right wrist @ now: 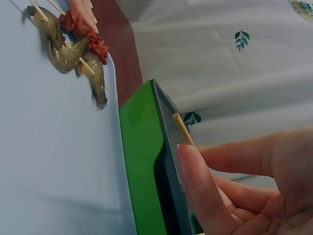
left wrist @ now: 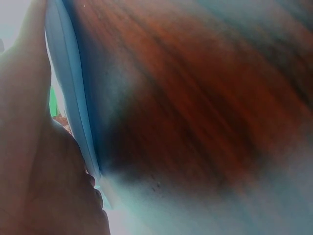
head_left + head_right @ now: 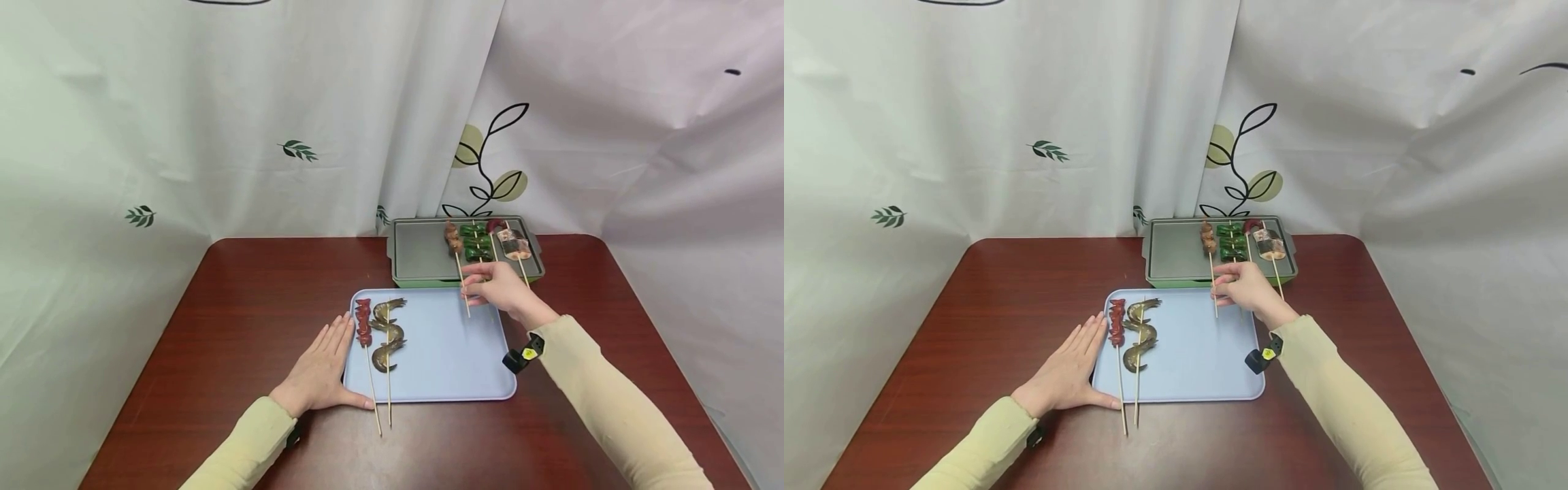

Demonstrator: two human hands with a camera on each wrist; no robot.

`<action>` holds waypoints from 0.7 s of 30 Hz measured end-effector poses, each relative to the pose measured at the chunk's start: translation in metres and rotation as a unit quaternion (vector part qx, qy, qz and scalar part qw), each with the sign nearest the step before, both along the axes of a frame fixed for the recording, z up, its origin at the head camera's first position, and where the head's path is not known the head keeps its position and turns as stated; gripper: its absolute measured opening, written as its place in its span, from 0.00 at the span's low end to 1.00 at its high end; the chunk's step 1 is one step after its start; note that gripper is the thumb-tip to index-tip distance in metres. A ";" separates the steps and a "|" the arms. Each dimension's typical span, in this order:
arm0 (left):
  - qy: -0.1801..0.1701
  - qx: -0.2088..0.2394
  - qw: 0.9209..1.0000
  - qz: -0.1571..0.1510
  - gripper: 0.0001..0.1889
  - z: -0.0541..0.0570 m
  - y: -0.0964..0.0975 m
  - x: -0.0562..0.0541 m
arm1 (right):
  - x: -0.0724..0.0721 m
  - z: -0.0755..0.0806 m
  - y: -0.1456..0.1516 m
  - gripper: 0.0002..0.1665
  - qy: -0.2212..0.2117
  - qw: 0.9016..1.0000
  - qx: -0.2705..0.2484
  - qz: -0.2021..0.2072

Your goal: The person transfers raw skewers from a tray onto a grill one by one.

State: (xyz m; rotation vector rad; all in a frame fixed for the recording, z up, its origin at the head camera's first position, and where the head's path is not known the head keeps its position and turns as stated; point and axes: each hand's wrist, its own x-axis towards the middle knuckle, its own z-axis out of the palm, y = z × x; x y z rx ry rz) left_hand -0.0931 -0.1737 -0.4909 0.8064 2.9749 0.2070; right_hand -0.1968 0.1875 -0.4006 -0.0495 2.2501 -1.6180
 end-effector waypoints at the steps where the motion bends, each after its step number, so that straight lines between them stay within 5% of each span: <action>1: 0.002 0.001 1.000 -0.001 0.80 0.000 0.000 0.000 | 0.000 0.000 0.000 0.29 -0.001 1.000 0.001 0.000; 21: 0.006 0.010 1.000 -0.003 0.80 -0.003 -0.001 -0.001 | 0.003 0.000 0.004 0.34 0.022 1.000 0.017 -0.007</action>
